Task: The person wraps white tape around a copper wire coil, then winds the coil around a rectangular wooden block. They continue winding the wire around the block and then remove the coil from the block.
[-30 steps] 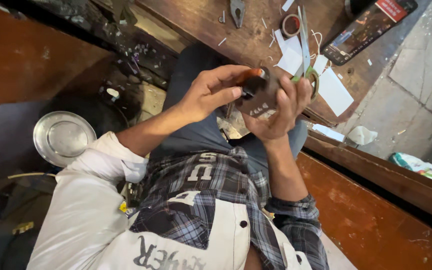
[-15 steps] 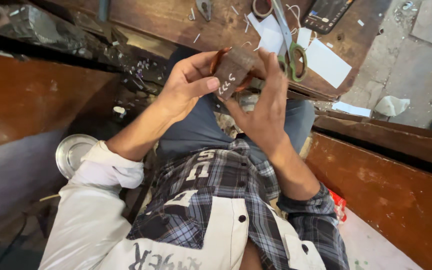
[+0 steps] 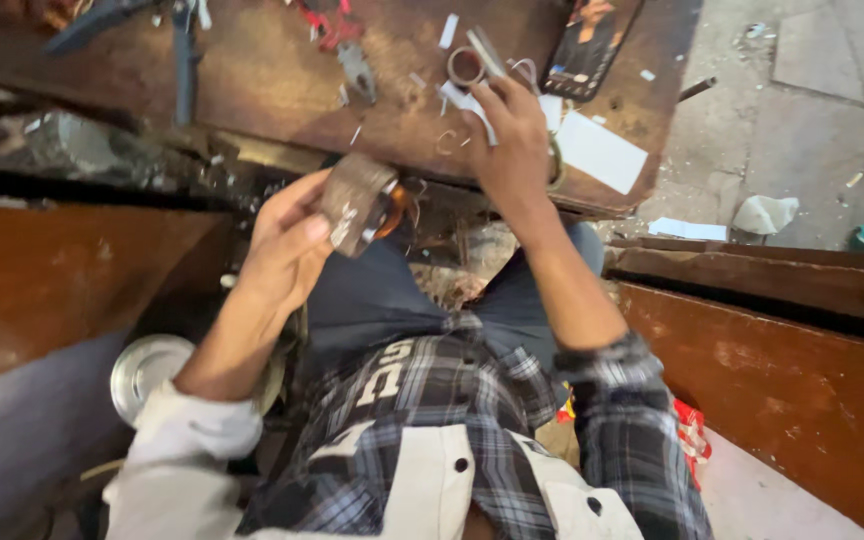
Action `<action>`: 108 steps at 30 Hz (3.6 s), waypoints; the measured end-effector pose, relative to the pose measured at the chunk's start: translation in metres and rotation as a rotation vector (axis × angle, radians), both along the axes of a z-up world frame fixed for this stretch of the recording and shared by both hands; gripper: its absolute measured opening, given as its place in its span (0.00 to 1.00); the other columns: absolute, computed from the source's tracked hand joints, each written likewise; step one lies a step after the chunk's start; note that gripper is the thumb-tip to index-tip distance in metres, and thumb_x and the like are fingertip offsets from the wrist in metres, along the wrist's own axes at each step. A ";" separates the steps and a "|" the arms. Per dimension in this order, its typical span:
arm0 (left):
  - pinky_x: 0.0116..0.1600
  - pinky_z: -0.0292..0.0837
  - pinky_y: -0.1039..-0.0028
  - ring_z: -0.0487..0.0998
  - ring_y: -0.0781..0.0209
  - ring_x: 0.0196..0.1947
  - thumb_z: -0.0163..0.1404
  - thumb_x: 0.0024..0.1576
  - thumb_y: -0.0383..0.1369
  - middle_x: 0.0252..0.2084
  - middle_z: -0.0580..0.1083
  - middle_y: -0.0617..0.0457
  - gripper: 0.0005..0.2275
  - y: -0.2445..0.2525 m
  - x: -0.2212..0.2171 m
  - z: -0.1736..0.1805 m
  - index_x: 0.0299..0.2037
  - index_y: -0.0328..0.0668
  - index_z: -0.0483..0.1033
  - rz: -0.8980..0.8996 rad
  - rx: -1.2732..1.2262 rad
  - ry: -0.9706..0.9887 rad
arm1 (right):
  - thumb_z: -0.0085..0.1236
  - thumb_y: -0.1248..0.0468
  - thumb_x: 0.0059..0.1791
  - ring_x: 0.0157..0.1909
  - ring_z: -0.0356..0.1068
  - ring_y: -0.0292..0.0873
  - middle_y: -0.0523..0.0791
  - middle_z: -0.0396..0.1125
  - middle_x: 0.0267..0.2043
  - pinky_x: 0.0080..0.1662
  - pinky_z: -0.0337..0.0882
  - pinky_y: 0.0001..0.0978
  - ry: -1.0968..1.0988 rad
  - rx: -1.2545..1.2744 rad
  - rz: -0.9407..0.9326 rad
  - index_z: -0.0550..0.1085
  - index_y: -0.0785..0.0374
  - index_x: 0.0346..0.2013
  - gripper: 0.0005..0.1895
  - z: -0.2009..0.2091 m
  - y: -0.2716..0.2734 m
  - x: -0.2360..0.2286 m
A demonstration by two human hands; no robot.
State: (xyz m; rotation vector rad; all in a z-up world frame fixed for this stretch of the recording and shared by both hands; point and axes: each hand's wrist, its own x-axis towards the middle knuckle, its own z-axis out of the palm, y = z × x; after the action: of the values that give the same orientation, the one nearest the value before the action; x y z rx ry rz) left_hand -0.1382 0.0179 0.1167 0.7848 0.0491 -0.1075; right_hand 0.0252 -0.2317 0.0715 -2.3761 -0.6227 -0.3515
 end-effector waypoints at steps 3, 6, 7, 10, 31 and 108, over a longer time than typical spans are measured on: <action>0.67 0.70 0.63 0.76 0.52 0.61 0.61 0.57 0.36 0.62 0.73 0.40 0.34 0.005 -0.012 0.008 0.70 0.23 0.61 0.038 0.025 -0.006 | 0.68 0.63 0.47 0.65 0.59 0.63 0.57 0.63 0.64 0.62 0.60 0.55 -0.140 -0.146 -0.001 0.79 0.66 0.45 0.14 -0.016 0.019 0.034; 0.68 0.70 0.64 0.76 0.52 0.62 0.61 0.57 0.36 0.63 0.72 0.39 0.35 0.014 -0.021 0.013 0.71 0.22 0.61 0.075 0.026 -0.010 | 0.68 0.63 0.47 0.67 0.56 0.64 0.57 0.63 0.65 0.63 0.58 0.58 -0.147 -0.240 0.002 0.80 0.64 0.40 0.10 -0.031 0.028 0.051; 0.68 0.70 0.63 0.76 0.52 0.61 0.61 0.57 0.36 0.63 0.72 0.39 0.35 0.018 -0.021 0.014 0.71 0.22 0.61 0.074 0.036 -0.012 | 0.68 0.63 0.47 0.68 0.56 0.63 0.56 0.63 0.65 0.63 0.58 0.58 -0.150 -0.267 0.003 0.80 0.63 0.39 0.09 -0.034 0.030 0.055; 0.68 0.71 0.62 0.77 0.50 0.61 0.61 0.57 0.37 0.62 0.73 0.37 0.35 0.024 -0.025 0.014 0.71 0.21 0.60 0.074 0.044 -0.007 | 0.66 0.65 0.47 0.69 0.57 0.62 0.55 0.63 0.65 0.65 0.59 0.55 -0.172 -0.162 -0.037 0.80 0.61 0.39 0.07 -0.038 0.027 0.055; 0.47 0.79 0.71 0.81 0.61 0.46 0.59 0.57 0.33 0.51 0.77 0.46 0.24 -0.012 0.079 -0.027 0.62 0.30 0.69 -0.018 0.271 0.217 | 0.74 0.52 0.43 0.71 0.57 0.58 0.57 0.56 0.69 0.68 0.57 0.44 0.256 0.537 0.432 0.48 0.68 0.71 0.54 0.049 0.007 -0.055; 0.24 0.77 0.74 0.79 0.65 0.18 0.45 0.65 0.26 0.24 0.78 0.47 0.14 0.005 0.156 -0.066 0.59 0.32 0.75 -0.362 1.131 -0.105 | 0.67 0.68 0.48 0.49 0.71 0.50 0.47 0.71 0.51 0.52 0.68 0.44 -0.219 0.117 0.254 0.78 0.65 0.45 0.11 -0.005 0.022 -0.028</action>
State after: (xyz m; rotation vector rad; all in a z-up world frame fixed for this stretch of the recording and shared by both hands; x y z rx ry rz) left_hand 0.0180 0.0234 0.0509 1.9254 -0.1487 -0.3992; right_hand -0.0032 -0.2098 0.0661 -2.1319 -0.9664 -0.5234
